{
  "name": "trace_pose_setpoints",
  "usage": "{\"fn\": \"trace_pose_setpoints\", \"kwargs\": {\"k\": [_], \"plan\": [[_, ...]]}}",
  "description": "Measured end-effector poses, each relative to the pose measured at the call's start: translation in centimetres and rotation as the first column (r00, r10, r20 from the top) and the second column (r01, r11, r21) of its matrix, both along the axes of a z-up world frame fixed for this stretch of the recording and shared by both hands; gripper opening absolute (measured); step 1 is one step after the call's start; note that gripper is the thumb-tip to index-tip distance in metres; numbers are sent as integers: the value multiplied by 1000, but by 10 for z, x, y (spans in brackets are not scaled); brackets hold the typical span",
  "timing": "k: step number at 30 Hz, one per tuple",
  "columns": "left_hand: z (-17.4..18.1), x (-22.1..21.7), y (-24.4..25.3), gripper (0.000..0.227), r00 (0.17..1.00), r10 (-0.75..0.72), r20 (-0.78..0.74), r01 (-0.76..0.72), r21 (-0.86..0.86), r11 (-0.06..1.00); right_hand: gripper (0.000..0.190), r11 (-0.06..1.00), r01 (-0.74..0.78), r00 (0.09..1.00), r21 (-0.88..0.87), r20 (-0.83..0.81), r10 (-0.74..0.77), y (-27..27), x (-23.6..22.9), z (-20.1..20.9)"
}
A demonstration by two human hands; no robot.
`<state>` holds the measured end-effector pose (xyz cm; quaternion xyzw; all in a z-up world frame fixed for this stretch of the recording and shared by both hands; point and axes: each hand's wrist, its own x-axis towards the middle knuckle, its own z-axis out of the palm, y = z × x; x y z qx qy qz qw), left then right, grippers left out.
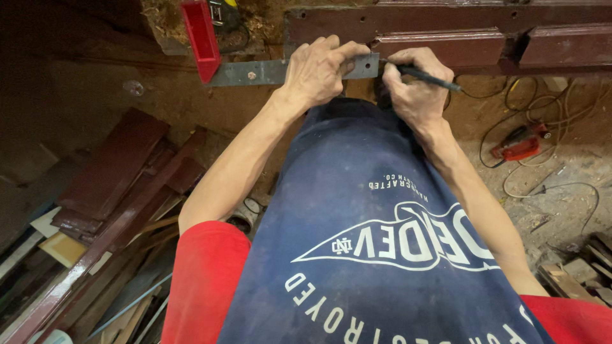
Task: The person uses a metal square and pencil to mark lines on a long reddish-brown wooden beam. Then the person uses an angle grinder to grind along the marked groove on the beam, removing material and creating dust.
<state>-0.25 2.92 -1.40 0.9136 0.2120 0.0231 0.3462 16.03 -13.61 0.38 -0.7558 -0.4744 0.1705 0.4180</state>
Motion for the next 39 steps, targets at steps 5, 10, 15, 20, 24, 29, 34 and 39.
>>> {"fn": "trace_pose_setpoints", "kwargs": {"k": [5,10,15,20,24,29,34,39], "plan": [[4,-1,-3,29,1000,21,22,-21,24,999,7,997,56,983,-58,-169,-65,1,5,8],[21,-4,16,21,884,362,295,-291,-259,921,11,961,277,762,-8,-607,-225,8,22,29],[34,-5,32,28,335,908,251,-169,-933,319,23,979,-96,796,-178,-604,-32,4,17,52],[27,29,17,18,-31,999,-32,54,-998,-30,69,688,-726,616,-19,-462,637,2,25,62],[11,27,9,14,-373,900,-224,-55,-963,-262,52,648,-754,581,-102,-563,588,-5,73,57],[-18,2,-35,36,-694,676,-249,155,-968,-198,42,862,-499,736,-84,-566,371,-18,111,26],[-36,34,-110,43,-724,548,-420,226,-894,-387,29,918,-395,741,45,-575,347,21,155,-5],[-20,124,-186,44,-753,648,-117,-472,-590,-655,12,742,-667,700,-64,-393,596,87,189,-16]]}}
